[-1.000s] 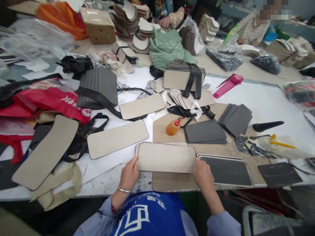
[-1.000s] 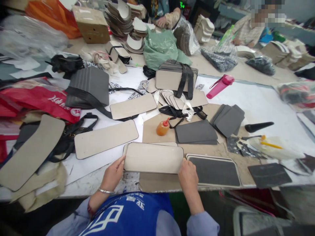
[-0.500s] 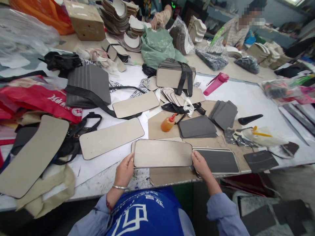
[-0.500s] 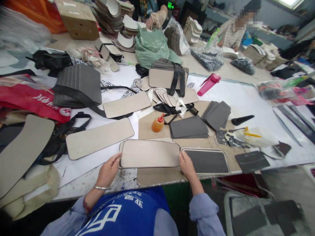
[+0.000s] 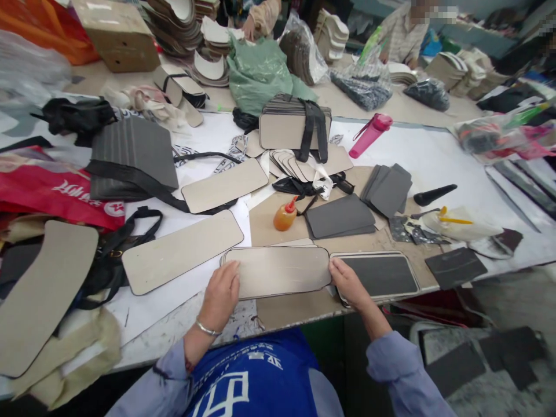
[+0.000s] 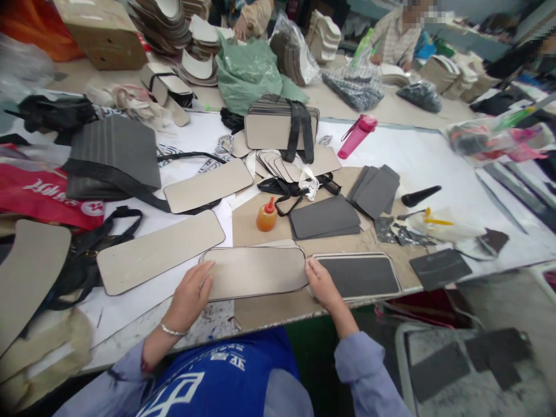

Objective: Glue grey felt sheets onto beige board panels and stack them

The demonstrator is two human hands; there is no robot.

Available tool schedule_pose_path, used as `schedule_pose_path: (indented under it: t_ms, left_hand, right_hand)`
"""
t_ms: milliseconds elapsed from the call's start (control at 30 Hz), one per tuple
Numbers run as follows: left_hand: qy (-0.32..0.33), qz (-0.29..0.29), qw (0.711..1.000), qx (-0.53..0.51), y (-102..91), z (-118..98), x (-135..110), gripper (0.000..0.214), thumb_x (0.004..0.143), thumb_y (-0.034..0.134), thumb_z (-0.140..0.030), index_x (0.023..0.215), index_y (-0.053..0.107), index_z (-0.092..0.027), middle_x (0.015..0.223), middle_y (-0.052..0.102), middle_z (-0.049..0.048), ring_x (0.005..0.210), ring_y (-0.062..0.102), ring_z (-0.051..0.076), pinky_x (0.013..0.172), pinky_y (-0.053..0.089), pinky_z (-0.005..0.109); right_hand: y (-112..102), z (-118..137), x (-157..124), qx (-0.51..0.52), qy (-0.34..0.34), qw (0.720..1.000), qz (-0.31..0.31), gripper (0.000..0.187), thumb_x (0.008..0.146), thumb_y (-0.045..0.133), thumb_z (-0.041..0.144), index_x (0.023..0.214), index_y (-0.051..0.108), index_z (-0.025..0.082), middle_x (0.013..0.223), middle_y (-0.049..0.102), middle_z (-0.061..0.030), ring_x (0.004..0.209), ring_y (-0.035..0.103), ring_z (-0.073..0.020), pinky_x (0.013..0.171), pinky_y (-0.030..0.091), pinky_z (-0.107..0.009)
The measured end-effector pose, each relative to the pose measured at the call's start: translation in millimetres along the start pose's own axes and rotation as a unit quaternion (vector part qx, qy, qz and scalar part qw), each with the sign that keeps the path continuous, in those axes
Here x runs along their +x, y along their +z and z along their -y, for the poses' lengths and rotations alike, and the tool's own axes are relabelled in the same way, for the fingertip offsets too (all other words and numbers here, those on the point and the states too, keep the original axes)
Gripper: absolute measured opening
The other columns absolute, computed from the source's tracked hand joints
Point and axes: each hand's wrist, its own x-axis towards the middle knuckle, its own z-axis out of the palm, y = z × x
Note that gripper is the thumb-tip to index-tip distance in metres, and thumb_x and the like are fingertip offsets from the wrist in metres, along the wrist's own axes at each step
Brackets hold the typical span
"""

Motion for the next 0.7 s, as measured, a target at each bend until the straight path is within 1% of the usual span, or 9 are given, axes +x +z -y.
schedule_pose_path:
  t_ms: [67, 133, 233, 300, 400, 533, 600, 633, 700]
  left_hand:
    - [0.068, 0.049, 0.996, -0.011, 11.3, -24.2, 27.9, 0.034, 0.085, 0.037, -0.024, 0.113, 0.055, -0.015, 0.110, 0.061, 0.0112, 0.105, 0.053, 0.021, 0.095, 0.041, 0.039]
    - [0.097, 0.135, 0.986, -0.025, 26.2, -48.7, 58.8, 0.036, 0.084, 0.041, -0.024, 0.117, 0.052, -0.015, 0.116, 0.058, 0.0111, 0.111, 0.049, 0.022, 0.098, 0.037, 0.040]
    - [0.081, 0.264, 0.960, -0.041, 48.2, -74.4, 96.9, 0.036, 0.083, 0.045, -0.028, 0.115, 0.055, -0.016, 0.116, 0.058, 0.0108, 0.111, 0.049, 0.024, 0.097, 0.035, 0.042]
    - [0.079, 0.315, 0.945, -0.051, 58.9, -81.9, 112.0, 0.030, 0.083, 0.044, -0.029, 0.105, 0.061, -0.019, 0.106, 0.064, 0.0081, 0.102, 0.054, 0.022, 0.094, 0.038, 0.039]
    - [0.086, 0.347, 0.932, -0.058, 67.1, -84.2, 121.1, 0.027, 0.083, 0.041, -0.026, 0.090, 0.067, -0.021, 0.090, 0.068, 0.0049, 0.089, 0.059, 0.019, 0.086, 0.043, 0.031]
    - [0.080, 0.357, 0.929, -0.058, 68.8, -85.4, 120.3, 0.028, 0.082, 0.039, -0.024, 0.083, 0.066, -0.020, 0.084, 0.066, 0.0056, 0.082, 0.058, 0.018, 0.078, 0.044, 0.028]
    - [0.079, 0.357, 0.929, -0.064, 68.8, -87.5, 118.4, 0.025, 0.080, 0.040, -0.021, 0.082, 0.066, -0.018, 0.082, 0.065, 0.0054, 0.079, 0.058, 0.017, 0.076, 0.044, 0.027]
    - [0.080, 0.356, 0.929, -0.068, 68.7, -88.8, 117.6, 0.024, 0.079, 0.041, -0.019, 0.080, 0.066, -0.018, 0.080, 0.065, 0.0049, 0.078, 0.058, 0.017, 0.075, 0.044, 0.026]
    - [0.081, 0.351, 0.929, -0.080, 67.6, -91.4, 115.9, 0.022, 0.078, 0.043, -0.017, 0.074, 0.064, -0.017, 0.074, 0.063, 0.0035, 0.075, 0.057, 0.015, 0.073, 0.043, 0.024]
  right_hand:
    - [1.0, 1.2, 0.4, -0.003, -0.009, 1.000, -0.005, 0.029, 0.078, 0.043, 0.048, 0.070, 0.049, 0.020, 0.069, 0.050, -0.0002, 0.067, 0.046, -0.0147, 0.067, 0.040, -0.026]
    - [2.8, 0.5, -0.2, -0.004, -0.013, 1.000, -0.011, 0.028, 0.079, 0.042, 0.047, 0.070, 0.048, 0.021, 0.069, 0.049, 0.0000, 0.067, 0.045, -0.0149, 0.068, 0.039, -0.026]
    - [5.3, -2.6, -1.6, 0.003, -0.008, 1.000, -0.014, 0.028, 0.080, 0.039, 0.047, 0.073, 0.047, 0.021, 0.068, 0.048, 0.0000, 0.067, 0.045, -0.0151, 0.067, 0.038, -0.026]
    - [5.6, -4.6, -0.9, 0.012, -0.002, 1.000, -0.011, 0.028, 0.081, 0.038, 0.047, 0.073, 0.047, 0.022, 0.067, 0.048, -0.0001, 0.066, 0.045, -0.0153, 0.067, 0.037, -0.026]
    - [3.1, -6.6, 4.2, 0.032, 0.008, 0.999, 0.003, 0.028, 0.081, 0.038, 0.047, 0.071, 0.047, 0.022, 0.066, 0.047, 0.0007, 0.065, 0.044, -0.0148, 0.066, 0.037, -0.026]
    - [-0.4, -7.3, 15.6, 0.075, 0.019, 0.996, 0.045, 0.033, 0.081, 0.040, 0.049, 0.066, 0.048, 0.021, 0.063, 0.048, 0.0022, 0.062, 0.044, -0.0132, 0.060, 0.039, -0.024]
    - [0.4, -7.3, 21.5, 0.099, 0.022, 0.992, 0.077, 0.037, 0.083, 0.036, 0.050, 0.065, 0.050, 0.020, 0.060, 0.049, 0.0019, 0.059, 0.046, -0.0132, 0.058, 0.040, -0.024]
    - [1.4, -7.4, 24.3, 0.119, 0.033, 0.988, 0.093, 0.040, 0.084, 0.034, 0.050, 0.066, 0.051, 0.019, 0.058, 0.050, 0.0011, 0.058, 0.048, -0.0139, 0.057, 0.042, -0.025]
    - [4.1, -8.5, 29.2, 0.169, 0.080, 0.977, 0.100, 0.045, 0.084, 0.033, 0.053, 0.066, 0.056, 0.019, 0.055, 0.053, -0.0010, 0.059, 0.053, -0.0165, 0.058, 0.045, -0.027]
